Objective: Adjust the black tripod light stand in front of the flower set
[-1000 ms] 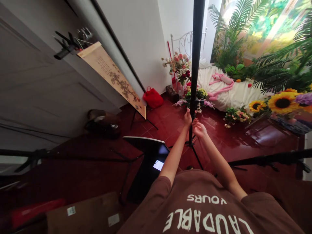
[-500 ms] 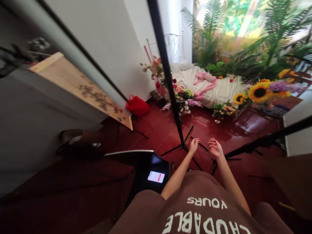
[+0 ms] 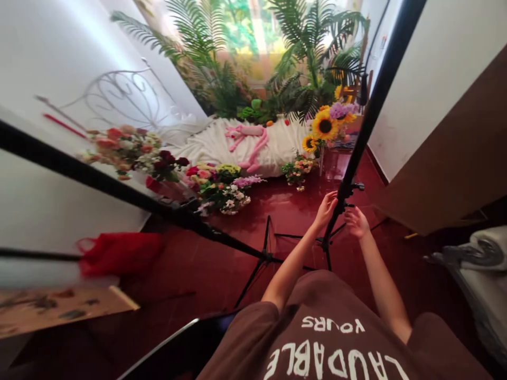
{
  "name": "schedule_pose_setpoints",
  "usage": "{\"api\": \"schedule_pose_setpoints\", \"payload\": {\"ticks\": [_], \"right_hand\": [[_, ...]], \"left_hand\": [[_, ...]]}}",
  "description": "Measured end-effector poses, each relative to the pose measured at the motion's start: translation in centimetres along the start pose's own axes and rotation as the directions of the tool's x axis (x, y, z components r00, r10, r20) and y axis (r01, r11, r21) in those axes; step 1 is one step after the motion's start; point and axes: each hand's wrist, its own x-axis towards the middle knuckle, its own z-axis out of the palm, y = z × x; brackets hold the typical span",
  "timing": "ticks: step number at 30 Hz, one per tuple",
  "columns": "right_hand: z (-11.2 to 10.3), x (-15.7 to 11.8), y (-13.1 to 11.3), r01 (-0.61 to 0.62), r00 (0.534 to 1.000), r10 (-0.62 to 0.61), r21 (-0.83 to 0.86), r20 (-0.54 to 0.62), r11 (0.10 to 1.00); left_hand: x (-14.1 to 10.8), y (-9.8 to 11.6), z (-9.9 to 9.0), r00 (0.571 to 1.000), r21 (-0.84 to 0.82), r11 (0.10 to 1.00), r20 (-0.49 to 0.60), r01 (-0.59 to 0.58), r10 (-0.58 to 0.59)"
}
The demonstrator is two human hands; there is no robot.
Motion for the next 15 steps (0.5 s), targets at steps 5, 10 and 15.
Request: {"api": "schedule_pose_setpoints", "payload": {"ticks": [5,10,15], "right_hand": [[1.4,0.8,-4.2,-0.211,0.977,0.190,-0.402,-0.093,0.891],[1.6,1.0,-6.2,-0.243,0.963,0.260,-0.647,-0.071,0.723],[2.3,0.3,-7.3,-0.054,0.998,0.049,-0.905,-0.036,0.421]], "left_hand": [[1.1,-0.6,2.0,0.998,0.166,0.986,0.052,0.010,-0.018],[1.1,-1.2,1.6,0.997,0.194,0.981,0.081,0.003,-0.019],[1.1,-1.0,1.7,0.998,0.181,0.983,0.045,0.030,-0.039]]}}
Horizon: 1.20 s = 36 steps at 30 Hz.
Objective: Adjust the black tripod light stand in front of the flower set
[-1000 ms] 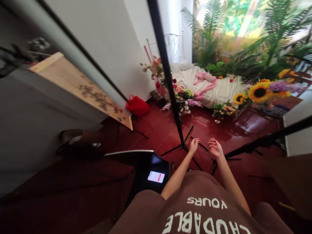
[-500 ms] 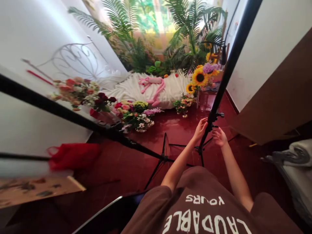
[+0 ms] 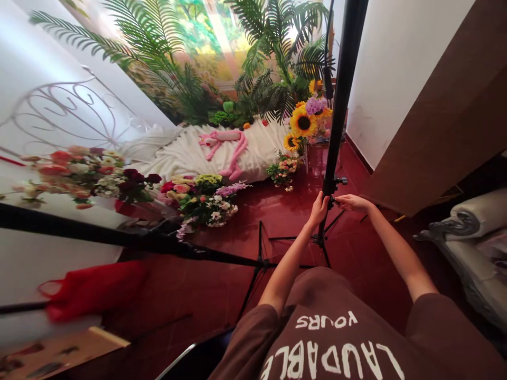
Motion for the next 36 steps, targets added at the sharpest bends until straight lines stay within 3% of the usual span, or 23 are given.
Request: {"api": "schedule_pose_setpoints", "payload": {"ticks": [2,4,8,12,18,21,24,27,36], "right_hand": [[0.2,-0.4,-0.4,0.112,0.989,-0.130,-0.207,-0.072,0.972],[0.6,-0.7,-0.4,0.220,0.936,-0.303,-0.373,-0.179,0.901],[2.4,-1.5,1.1,0.326,0.727,-0.579,-0.558,-0.368,0.763],[4.0,-2.0,3.9,0.285,0.608,-0.655,-0.646,-0.449,0.708],[5.1,-1.5,5.3,0.276,0.521,-0.681,-0.653,-0.515,0.705],[5.3,-1.8,5.1,0.285,0.517,-0.707,-0.682,-0.483,0.674],[5.4,-2.3,4.9,0.265,0.554,-0.707,-0.712,-0.439,0.650],[5.5,-2.5,4.8,0.281,0.587,-0.671,-0.664,-0.452,0.693],[5.8,-0.9,2.9,0.283,0.618,-0.473,-0.384,-0.628,0.879]], "left_hand": [[0.0,0.0,0.1,1.000,0.001,1.000,-0.014,0.006,-0.006],[0.0,-0.1,0.3,1.000,-0.002,1.000,-0.024,0.004,-0.004],[-0.1,-0.2,0.5,1.000,-0.013,1.000,-0.021,-0.004,0.004],[-0.3,0.2,0.5,0.999,-0.041,0.999,-0.032,-0.002,0.001],[1.0,3.3,0.5,0.995,-0.003,0.998,-0.084,-0.055,0.055],[2.6,6.4,0.7,0.989,-0.030,0.991,-0.081,-0.128,0.126],[4.3,9.6,0.7,0.974,-0.071,0.974,-0.078,-0.217,0.212],[5.3,11.4,0.6,0.968,-0.112,0.962,-0.065,-0.250,0.244],[4.7,10.9,0.6,0.968,-0.113,0.961,-0.060,-0.251,0.246]]}}
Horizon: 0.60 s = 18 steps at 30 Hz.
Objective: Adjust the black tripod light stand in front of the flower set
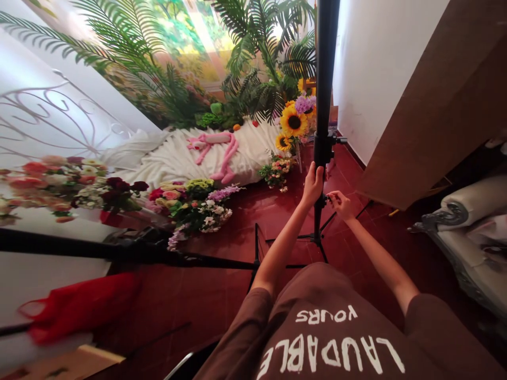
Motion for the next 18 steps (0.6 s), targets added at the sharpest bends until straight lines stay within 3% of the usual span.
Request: {"api": "schedule_pose_setpoints", "payload": {"ticks": [4,7,9,11,13,14,16,18], "right_hand": [[0.7,1.2,-0.3,-0.208,0.978,0.199,0.229,0.062,0.951],[0.9,2.3,-0.3,-0.391,0.919,0.381,0.348,0.102,0.852],[0.8,3.1,-0.2,-0.538,0.838,0.513,0.439,0.187,0.719],[0.4,3.8,-0.1,-0.687,0.716,0.598,0.511,0.360,0.516],[0.0,4.3,0.2,-0.777,0.606,0.608,0.546,0.513,0.314],[-0.2,4.5,0.3,-0.789,0.580,0.598,0.565,0.553,0.241],[-0.3,4.5,0.6,-0.767,0.583,0.576,0.622,0.574,0.156],[-0.1,4.4,0.9,-0.714,0.634,0.539,0.687,0.555,0.132]], "left_hand": [[0.1,0.1,0.0,1.000,-0.009,1.000,0.005,0.000,0.000],[0.1,0.2,0.1,1.000,-0.016,1.000,0.011,-0.003,0.003],[0.1,0.3,0.1,1.000,-0.016,1.000,0.015,-0.003,0.004],[0.1,0.3,0.1,1.000,-0.014,1.000,0.022,-0.002,0.002],[0.1,0.2,0.0,1.000,-0.017,1.000,0.030,-0.003,0.004],[0.1,0.2,0.0,0.999,-0.021,1.000,0.032,-0.005,0.006],[0.1,0.2,-0.1,0.999,-0.025,1.000,0.033,-0.010,0.010],[0.0,0.2,-0.1,0.999,-0.023,1.000,0.032,-0.019,0.020]]}}
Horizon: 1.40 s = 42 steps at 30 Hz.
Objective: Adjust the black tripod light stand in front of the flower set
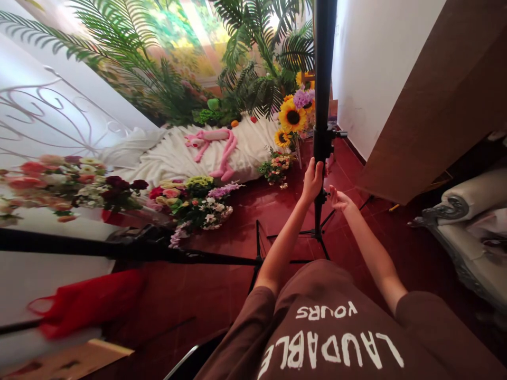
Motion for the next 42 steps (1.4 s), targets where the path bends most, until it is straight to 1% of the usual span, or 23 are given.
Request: {"api": "schedule_pose_setpoints", "payload": {"ticks": [2,4,7,10,12,15,17,19,20,22,24,25,28,30,32,34,36,39,40,41,42], "right_hand": [[0.1,0.2,0.5,0.078,0.996,-0.080,0.039,0.045,0.996],[0.6,0.3,1.0,0.135,0.989,-0.139,0.086,0.050,0.987],[1.6,-0.6,1.5,0.157,0.988,-0.153,0.214,-0.034,0.964],[2.4,-2.3,2.1,0.192,0.981,-0.171,0.314,-0.095,0.930],[2.6,-3.7,2.9,0.222,0.973,-0.189,0.317,-0.131,0.922],[2.5,-5.0,4.7,0.251,0.947,-0.175,0.282,-0.270,0.926],[2.5,-5.3,6.4,0.198,0.932,-0.104,0.249,-0.346,0.948],[2.9,-5.0,8.2,0.098,0.935,-0.019,0.207,-0.354,0.973],[3.3,-4.7,9.2,0.048,0.940,0.017,0.183,-0.341,0.982],[4.6,-3.9,11.0,-0.032,0.951,0.072,0.135,-0.301,0.990],[6.3,-3.0,12.8,-0.118,0.959,0.132,0.069,-0.249,0.991],[7.3,-2.5,13.7,-0.163,0.961,0.165,0.026,-0.222,0.986],[10.5,-1.2,16.6,-0.296,0.951,0.280,-0.125,-0.135,0.947],[12.5,-0.6,18.8,-0.378,0.926,0.371,-0.217,-0.076,0.900],[14.5,-0.1,21.2,-0.446,0.888,0.459,-0.299,-0.029,0.844],[16.3,0.2,23.7,-0.498,0.844,0.537,-0.371,0.002,0.784],[18.0,0.4,26.1,-0.543,0.787,0.616,-0.431,0.038,0.721],[20.5,0.5,28.9,-0.577,0.695,0.710,-0.499,0.115,0.646],[21.2,0.5,29.6,-0.579,0.669,0.730,-0.519,0.138,0.629],[21.9,0.6,30.2,-0.577,0.647,0.745,-0.537,0.159,0.615],[22.5,0.7,30.7,-0.574,0.627,0.758,-0.552,0.180,0.605]], "left_hand": [[0.0,0.0,0.0,1.000,0.007,1.000,-0.001,-0.008,0.008],[-0.1,0.1,0.0,1.000,0.015,1.000,0.001,-0.011,0.011],[-0.1,0.2,0.0,1.000,0.031,0.999,-0.002,-0.016,0.016],[-0.3,0.4,0.1,0.999,0.049,0.998,-0.017,-0.031,0.031],[-0.7,0.7,0.0,0.999,0.078,0.997,-0.030,-0.019,0.021],[-2.3,0.9,-0.6,0.998,0.151,0.987,-0.059,0.046,-0.038],[-3.8,0.9,-1.6,0.994,0.192,0.977,-0.076,0.097,-0.084],[-5.3,0.9,-3.1,0.986,0.232,0.962,-0.121,0.142,-0.117],[-6.0,1.0,-4.1,0.979,0.257,0.952,-0.164,0.164,-0.125],[-7.2,1.3,-6.6,0.950,0.307,0.929,-0.290,0.209,-0.118],[-8.3,2.0,-9.6,0.896,0.341,0.906,-0.435,0.251,-0.084],[-8.8,2.5,-11.3,0.862,0.353,0.896,-0.504,0.269,-0.060],[-10.9,4.6,-16.5,0.731,0.385,0.869,-0.681,0.310,0.041],[-12.8,6.1,-19.7,0.638,0.398,0.857,-0.762,0.329,0.109],[-14.9,7.6,-22.4,0.557,0.402,0.851,-0.814,0.339,0.164],[-17.2,8.7,-24.6,0.487,0.405,0.846,-0.848,0.347,0.207],[-19.1,9.5,-26.3,0.413,0.409,0.837,-0.876,0.364,0.249],[-21.3,9.8,-28.6,0.294,0.404,0.839,-0.905,0.365,0.308],[-21.8,9.7,-29.3,0.260,0.394,0.846,-0.913,0.358,0.315],[-22.2,9.5,-29.9,0.236,0.382,0.855,-0.920,0.352,0.313],[-22.4,9.3,-30.5,0.228,0.367,0.862,-0.926,0.350,0.302]]}}
